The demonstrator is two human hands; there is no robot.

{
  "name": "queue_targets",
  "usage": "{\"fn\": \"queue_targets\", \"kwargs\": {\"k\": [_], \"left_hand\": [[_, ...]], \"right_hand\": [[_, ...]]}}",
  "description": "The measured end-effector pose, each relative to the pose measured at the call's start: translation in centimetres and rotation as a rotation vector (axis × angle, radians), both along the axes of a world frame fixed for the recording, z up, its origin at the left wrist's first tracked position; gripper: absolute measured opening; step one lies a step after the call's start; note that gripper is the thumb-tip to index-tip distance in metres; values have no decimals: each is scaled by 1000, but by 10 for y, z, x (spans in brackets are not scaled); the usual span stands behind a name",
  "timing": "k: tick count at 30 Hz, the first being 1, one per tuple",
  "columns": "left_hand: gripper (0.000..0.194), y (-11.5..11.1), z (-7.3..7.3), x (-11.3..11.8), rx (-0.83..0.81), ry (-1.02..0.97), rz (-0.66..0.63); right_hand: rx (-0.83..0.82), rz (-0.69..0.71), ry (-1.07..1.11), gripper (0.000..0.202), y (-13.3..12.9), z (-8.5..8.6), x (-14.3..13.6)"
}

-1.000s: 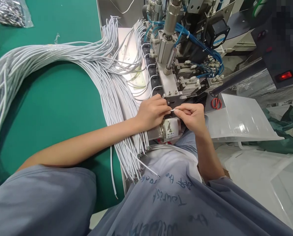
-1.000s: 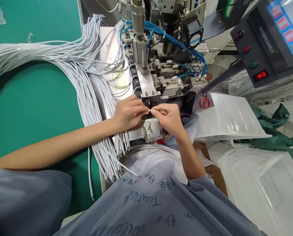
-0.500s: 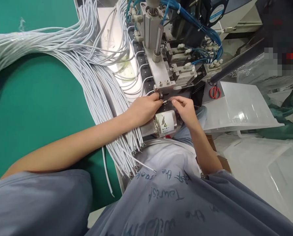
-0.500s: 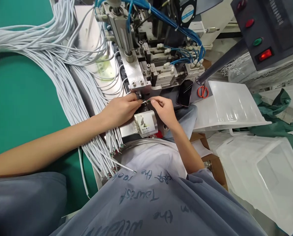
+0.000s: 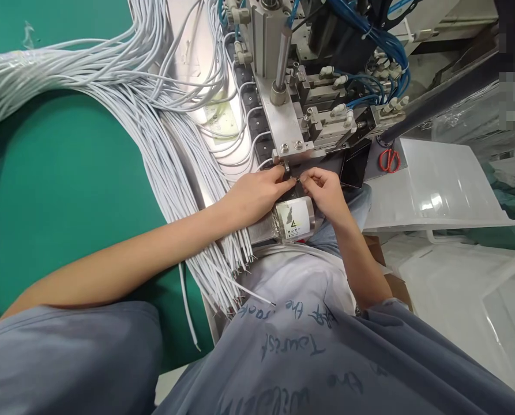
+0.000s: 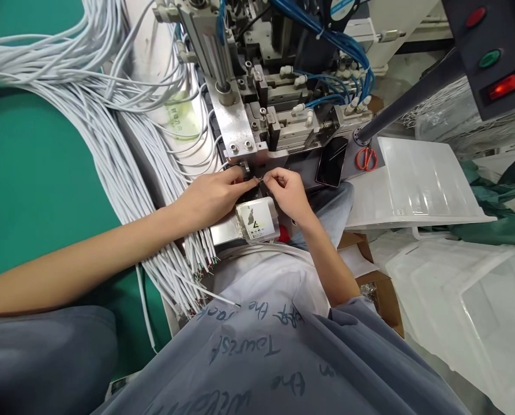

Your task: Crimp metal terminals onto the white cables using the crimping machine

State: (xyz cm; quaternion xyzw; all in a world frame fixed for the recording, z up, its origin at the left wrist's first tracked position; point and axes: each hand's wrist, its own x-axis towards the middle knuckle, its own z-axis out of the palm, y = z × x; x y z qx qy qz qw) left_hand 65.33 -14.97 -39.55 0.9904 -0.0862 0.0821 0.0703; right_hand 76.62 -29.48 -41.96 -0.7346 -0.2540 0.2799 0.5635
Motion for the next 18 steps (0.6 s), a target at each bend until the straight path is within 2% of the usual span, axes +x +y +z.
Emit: {"fn": "queue_targets", "kwargs": {"k": [7,18], "left_hand": [[37,-1,1,0,-29,-4,-11],[36,-4,14,0,24,186,8]], "right_hand": [[-2,-13,-13,12,1,-1,-2],[-12,5,144,17,4,-3,2]]}}
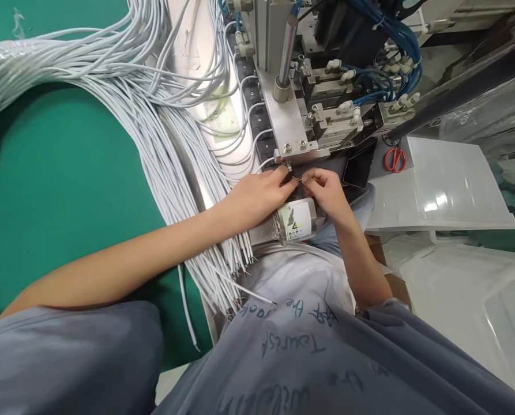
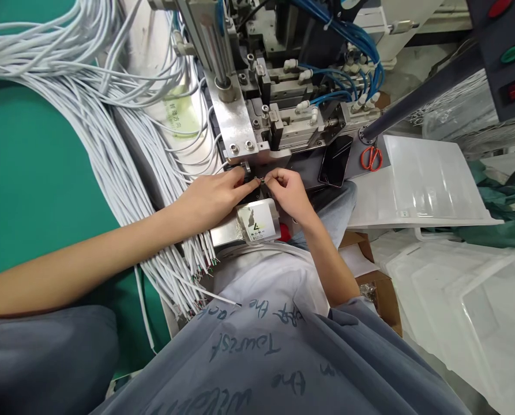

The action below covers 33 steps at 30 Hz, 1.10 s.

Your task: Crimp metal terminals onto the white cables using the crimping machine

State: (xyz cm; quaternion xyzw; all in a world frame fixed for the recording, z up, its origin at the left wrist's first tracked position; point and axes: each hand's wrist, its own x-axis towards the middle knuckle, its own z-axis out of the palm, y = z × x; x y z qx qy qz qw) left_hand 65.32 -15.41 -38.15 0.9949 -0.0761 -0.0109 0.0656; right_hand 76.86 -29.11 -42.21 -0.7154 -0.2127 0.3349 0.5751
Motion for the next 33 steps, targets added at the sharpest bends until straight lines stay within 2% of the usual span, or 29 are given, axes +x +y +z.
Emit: {"fn": "queue_targets", "kwargs": {"k": [6,12,17,21,23,25,27,28,29,31,33], "left_hand": [[37,-2,6,1,25,60,3],[39,-3,6,1,37,46,27],[26,-1,11,-4,96,-2,41],[22,1,20,-9,148,-16,53],[22,2,23,-9,172,37,79],[22,2,25,-9,208,91,142],[23,3,24,-7,232,122,236],[25,3,24,-7,234,130,275],[26,4,23,-6,231,136,304],[27,4,22,-5,212,149,328],[26,5,21,-4,197,154,333]], "right_hand": [[75,-30,25,20,1,-4,0],[17,17,-54,26,2,-5,0],[94,105,-65,34,1,-15,-3],[80,109,-219,30,0,-21,2],[56,32,-317,28,-3,-15,3],[39,-134,-428,27,-11,-2,-4],[13,-289,-527,26,-21,14,-23],[-5,-315,-566,25,-26,21,-36],[-30,-279,-586,23,-30,27,-51],[-99,-52,-570,15,-36,33,-83],[-169,138,-536,13,-37,30,-111]]}}
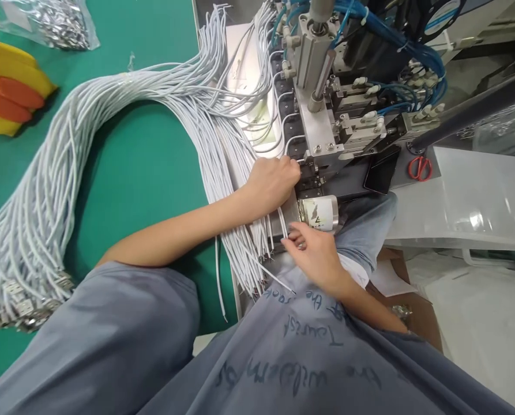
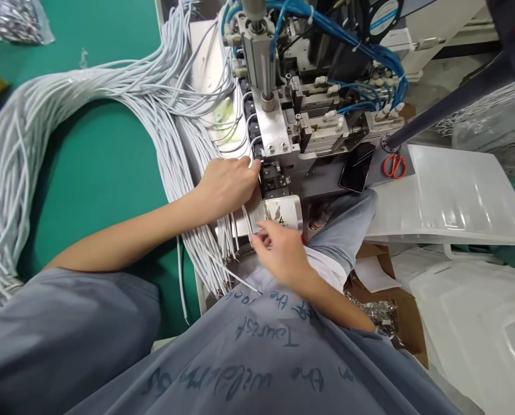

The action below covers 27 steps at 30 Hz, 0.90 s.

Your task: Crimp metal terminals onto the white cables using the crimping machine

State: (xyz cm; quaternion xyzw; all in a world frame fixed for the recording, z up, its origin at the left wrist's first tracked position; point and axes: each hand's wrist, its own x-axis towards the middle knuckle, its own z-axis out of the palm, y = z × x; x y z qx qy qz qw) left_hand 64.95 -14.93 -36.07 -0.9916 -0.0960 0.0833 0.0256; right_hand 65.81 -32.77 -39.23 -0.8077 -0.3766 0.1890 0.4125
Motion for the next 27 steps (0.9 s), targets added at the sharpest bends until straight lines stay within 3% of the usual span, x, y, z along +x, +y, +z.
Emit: {"fn": "queue_targets", "kwargs": {"k": [3,8,12,16,21,24,27], "left_hand": [[24,2,-1,1,-13,-23,3],[30,-1,2,0,-63,-144,-43],[39,-14,2,-8,-289,-408,-260],[39,-19,-9,-12,-559,-585,-422],[33,-11,-22,-5,-686,-681,-436],[29,-7,-25,0,-708,-732,-467],[26,-4,-26,1,-758,-763,-444]], "right_hand": [[-121,83,-12,20,5,-11,-21],[-138,115,-75,24,11,-12,-22],[-92,93,-223,23,9,0,-16],[20,-53,-303,18,2,10,3],[285,-268,-41,31,3,13,35],[442,-352,146,22,14,13,45],[495,-358,234,13,25,13,49]]}}
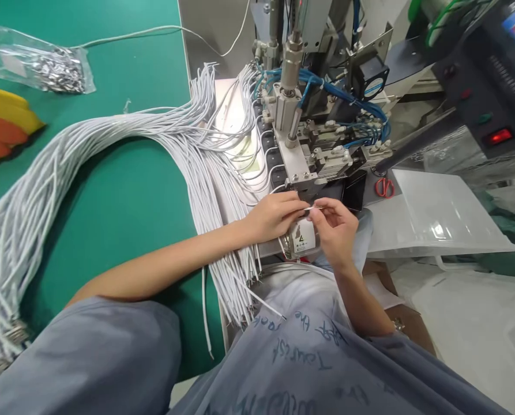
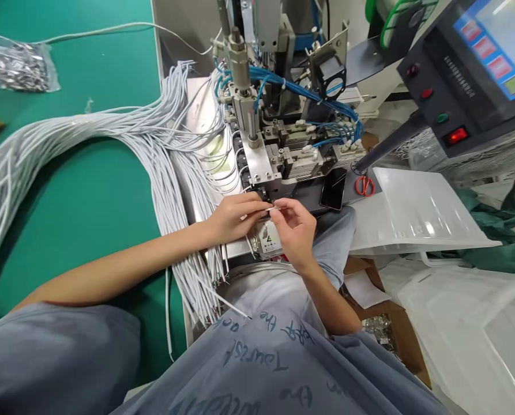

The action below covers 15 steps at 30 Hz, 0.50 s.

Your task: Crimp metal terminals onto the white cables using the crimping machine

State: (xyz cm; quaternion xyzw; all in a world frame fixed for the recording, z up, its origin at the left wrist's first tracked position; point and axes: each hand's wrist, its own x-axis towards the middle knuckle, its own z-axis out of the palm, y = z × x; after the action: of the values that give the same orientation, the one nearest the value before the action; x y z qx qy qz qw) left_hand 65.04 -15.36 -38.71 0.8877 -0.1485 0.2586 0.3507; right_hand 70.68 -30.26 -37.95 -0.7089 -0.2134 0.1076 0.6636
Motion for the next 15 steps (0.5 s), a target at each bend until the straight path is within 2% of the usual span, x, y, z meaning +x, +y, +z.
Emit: {"fn": "queue_targets", "kwargs": {"k": [6,12,15], "left_hand": [[22,1,0,-1,-59,-8,4],[25,1,-2,-2,-50,0,27],[23,0,-2,-1,-79,5,51]], "right_hand": [[24,13,-52,17,5,-2,4],[-10,160,-29,14,3,-6,16],[-26,178,-17,16,5,-7,15]]}}
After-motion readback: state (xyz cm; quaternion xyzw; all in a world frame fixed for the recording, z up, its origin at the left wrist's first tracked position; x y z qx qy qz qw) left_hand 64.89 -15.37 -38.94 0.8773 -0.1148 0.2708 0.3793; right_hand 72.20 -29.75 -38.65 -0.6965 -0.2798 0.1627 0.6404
